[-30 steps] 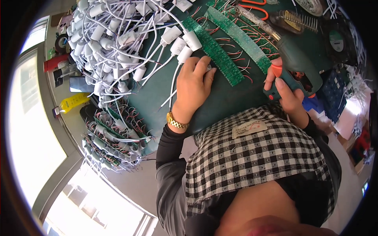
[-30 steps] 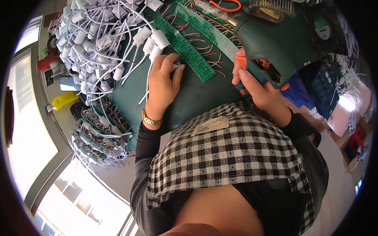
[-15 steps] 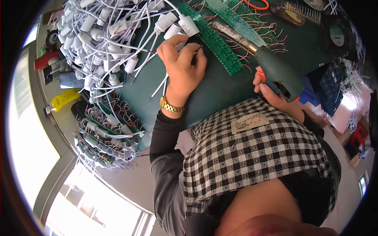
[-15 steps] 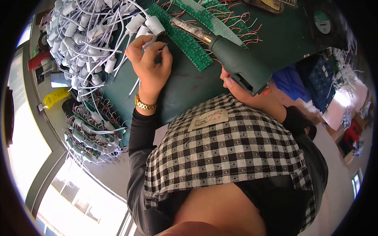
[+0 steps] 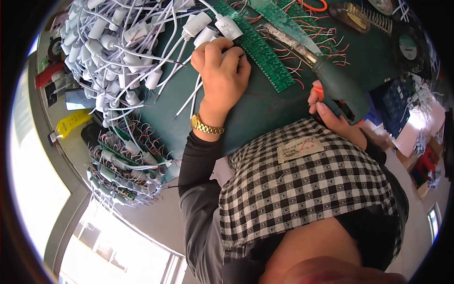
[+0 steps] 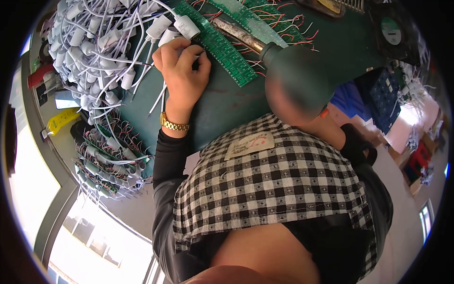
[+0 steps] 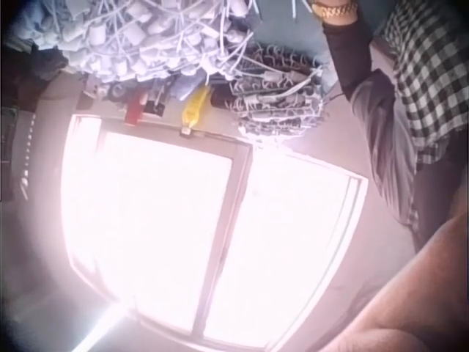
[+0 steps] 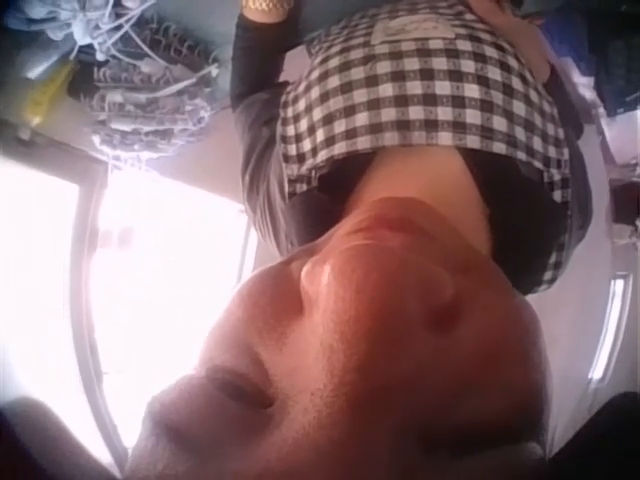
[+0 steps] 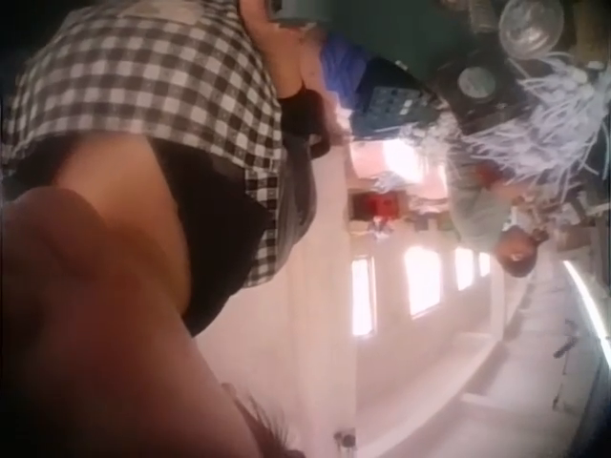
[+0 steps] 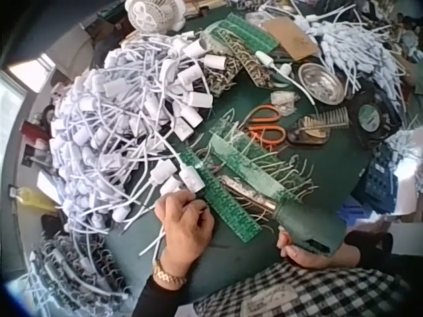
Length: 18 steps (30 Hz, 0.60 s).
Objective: The person secures electronic components and wiring onto green circuit boards by applying hot glue with a hot glue gun.
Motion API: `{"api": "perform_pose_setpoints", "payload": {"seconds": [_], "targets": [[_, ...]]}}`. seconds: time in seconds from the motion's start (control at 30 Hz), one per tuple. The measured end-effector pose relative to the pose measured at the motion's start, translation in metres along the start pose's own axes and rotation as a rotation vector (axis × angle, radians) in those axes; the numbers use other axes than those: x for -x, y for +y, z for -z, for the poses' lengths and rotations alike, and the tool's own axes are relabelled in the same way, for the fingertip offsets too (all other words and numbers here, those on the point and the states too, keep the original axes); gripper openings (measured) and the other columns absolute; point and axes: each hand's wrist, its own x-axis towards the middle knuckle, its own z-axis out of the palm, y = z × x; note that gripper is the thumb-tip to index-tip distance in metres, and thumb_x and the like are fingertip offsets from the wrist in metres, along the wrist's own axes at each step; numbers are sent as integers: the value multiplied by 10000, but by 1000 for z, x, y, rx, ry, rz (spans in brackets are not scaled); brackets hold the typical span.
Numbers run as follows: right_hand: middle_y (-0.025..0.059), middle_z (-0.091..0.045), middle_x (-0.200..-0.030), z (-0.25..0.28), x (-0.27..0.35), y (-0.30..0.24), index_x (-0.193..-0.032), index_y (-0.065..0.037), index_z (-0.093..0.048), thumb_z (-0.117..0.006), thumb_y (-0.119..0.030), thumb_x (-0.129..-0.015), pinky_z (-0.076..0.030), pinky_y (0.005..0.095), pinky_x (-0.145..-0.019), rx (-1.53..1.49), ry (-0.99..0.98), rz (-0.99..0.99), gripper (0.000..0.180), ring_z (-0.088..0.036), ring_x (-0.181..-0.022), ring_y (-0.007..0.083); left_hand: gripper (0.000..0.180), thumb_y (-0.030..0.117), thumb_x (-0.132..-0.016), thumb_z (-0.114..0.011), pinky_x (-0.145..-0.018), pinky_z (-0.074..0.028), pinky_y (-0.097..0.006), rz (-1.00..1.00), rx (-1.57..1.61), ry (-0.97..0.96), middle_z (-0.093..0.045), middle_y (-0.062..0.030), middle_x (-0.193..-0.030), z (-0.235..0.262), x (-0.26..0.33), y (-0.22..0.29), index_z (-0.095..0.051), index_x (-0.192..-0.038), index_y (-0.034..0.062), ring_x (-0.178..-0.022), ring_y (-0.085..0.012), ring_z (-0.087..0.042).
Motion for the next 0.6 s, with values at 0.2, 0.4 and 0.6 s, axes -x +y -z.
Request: {"api": "perform_pose_setpoints", "payload": {"seconds": [0.2,0.4,0.6], "targets": [[68,-563,-916,17,10,18,-1216,-27,-480,-553,-54,-851,-481,255,-653,329,-176,27,373,-556,-711,109,186,37,-648,-691,-866,-318,-407,-15,48,1,-559,-31,-976,0,0,-5,-638,-821,81,-957,-279,-458],[37,-556,-893,28,12,26,-1059,-28,-528,-572,-78,-826,-478,241,-640,682,-251,167,242,-555,-700,87,178,39,-689,-690,-857,-324,-379,-12,-58,-26,-565,-61,-973,2,-3,1,-626,-849,83,-957,-278,-475],[68,-624,-763,11,8,23,-849,-51,-647,-690,-26,-645,-492,302,-547,562,-24,106,210,-613,-623,224,192,33,-701,-691,-862,-337,-388,-12,-6,-16,-559,-67,-977,-2,0,-4,-617,-872,76,-960,-290,-475]]}}
